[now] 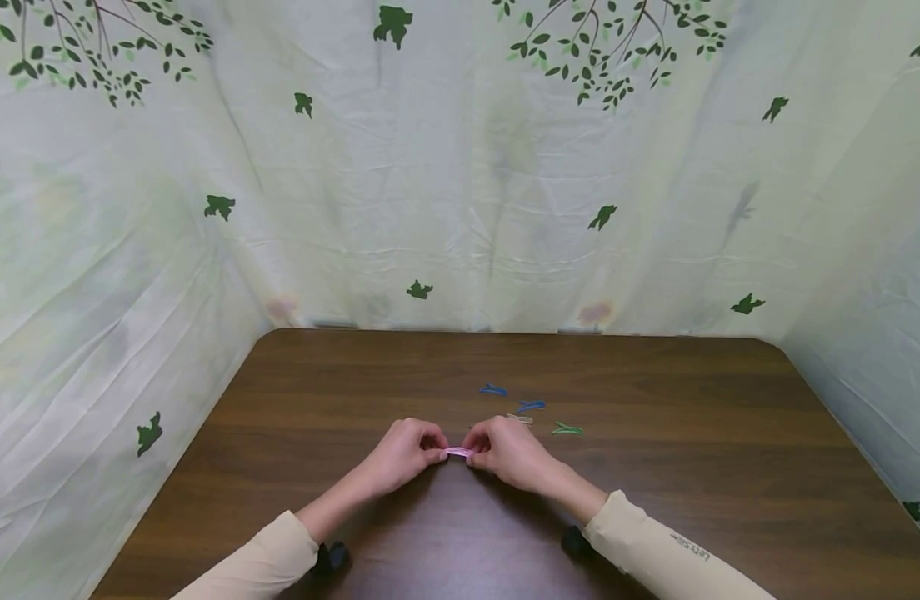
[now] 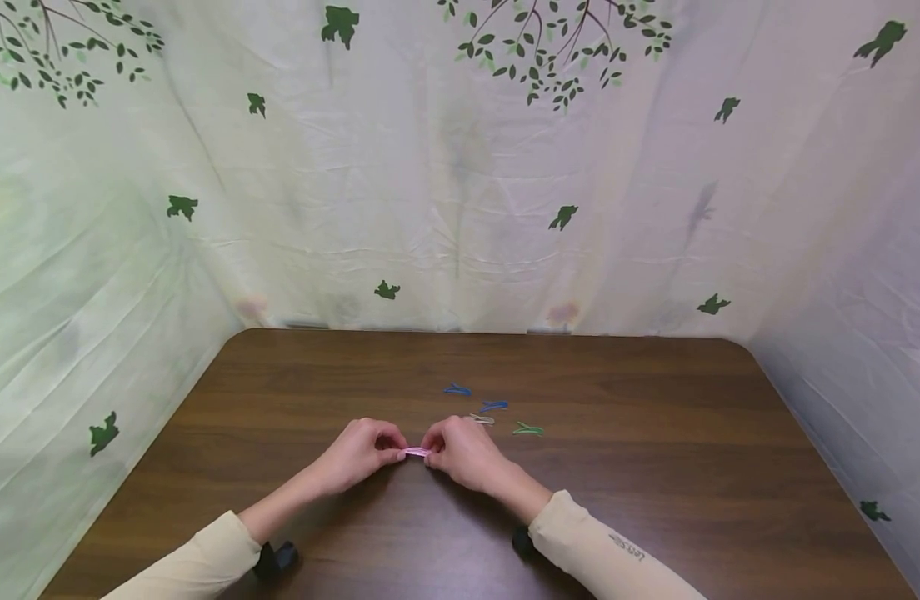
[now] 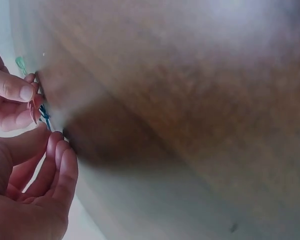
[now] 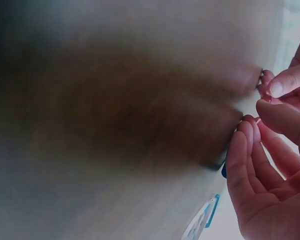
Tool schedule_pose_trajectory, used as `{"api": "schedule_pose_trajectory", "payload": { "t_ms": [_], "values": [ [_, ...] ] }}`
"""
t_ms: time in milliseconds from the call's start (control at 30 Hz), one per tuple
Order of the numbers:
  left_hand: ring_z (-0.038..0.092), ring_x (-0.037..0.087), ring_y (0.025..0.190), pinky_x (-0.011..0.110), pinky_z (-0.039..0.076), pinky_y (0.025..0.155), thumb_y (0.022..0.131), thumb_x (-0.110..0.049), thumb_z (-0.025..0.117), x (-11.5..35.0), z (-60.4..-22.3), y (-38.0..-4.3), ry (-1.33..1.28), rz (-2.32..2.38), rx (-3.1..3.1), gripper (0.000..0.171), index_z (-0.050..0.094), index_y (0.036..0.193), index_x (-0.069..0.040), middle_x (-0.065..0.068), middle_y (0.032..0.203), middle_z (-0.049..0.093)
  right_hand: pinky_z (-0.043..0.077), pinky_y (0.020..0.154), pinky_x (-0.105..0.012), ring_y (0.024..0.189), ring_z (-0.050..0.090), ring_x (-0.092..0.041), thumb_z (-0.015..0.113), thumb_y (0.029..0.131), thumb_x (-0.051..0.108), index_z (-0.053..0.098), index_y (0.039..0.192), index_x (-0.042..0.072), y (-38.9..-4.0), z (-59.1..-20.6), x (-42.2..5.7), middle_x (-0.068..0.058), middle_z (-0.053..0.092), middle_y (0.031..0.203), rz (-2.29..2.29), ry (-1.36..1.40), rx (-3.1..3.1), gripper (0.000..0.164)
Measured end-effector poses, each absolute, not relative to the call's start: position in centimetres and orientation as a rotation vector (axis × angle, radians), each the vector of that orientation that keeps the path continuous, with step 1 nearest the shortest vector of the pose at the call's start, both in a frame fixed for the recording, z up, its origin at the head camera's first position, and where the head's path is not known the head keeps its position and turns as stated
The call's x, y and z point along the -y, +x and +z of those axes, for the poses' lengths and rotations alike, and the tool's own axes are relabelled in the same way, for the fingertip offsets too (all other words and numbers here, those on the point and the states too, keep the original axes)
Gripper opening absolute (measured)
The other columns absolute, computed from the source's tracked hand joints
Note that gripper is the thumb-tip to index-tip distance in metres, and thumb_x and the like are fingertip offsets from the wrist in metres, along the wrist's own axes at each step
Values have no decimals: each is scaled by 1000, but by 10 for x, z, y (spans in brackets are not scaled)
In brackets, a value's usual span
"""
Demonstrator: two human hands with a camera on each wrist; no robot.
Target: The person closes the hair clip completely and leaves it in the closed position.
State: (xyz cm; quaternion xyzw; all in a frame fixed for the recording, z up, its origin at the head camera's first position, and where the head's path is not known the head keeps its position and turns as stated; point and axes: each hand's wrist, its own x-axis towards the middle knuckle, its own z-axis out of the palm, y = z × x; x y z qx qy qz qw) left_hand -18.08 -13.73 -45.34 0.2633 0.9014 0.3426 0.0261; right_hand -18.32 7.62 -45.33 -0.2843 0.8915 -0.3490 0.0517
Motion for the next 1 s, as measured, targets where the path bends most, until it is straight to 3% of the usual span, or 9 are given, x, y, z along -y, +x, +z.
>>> {"api": "schedule_pose_trajectory", "payload": {
  "t_ms": [100,333,1000],
  "values": [
    [54,3,63,24,46,60,84,-4,75,139,-454,-183,833,1065,-2776,8,73,80,-11,-11,69,61,47,62,-23,64,57,2,78,82,10,75,86,14,-185,-453,-76,13,64,70,-1064,-868,-2709,6],
    [53,3,64,23,46,60,82,-2,75,139,-456,-186,890,1009,-2785,9,72,78,-10,-10,70,59,38,78,-34,63,54,4,80,80,13,75,83,16,-184,-454,-74,15,63,67,-1011,-909,-2756,7],
    [52,3,64,22,46,59,80,-3,78,140,-460,-186,920,984,-2793,11,70,78,-9,-9,72,56,43,70,-25,64,56,3,79,80,10,75,86,13,-185,-456,-76,12,64,70,-1031,-917,-2714,8]
  ]
}}
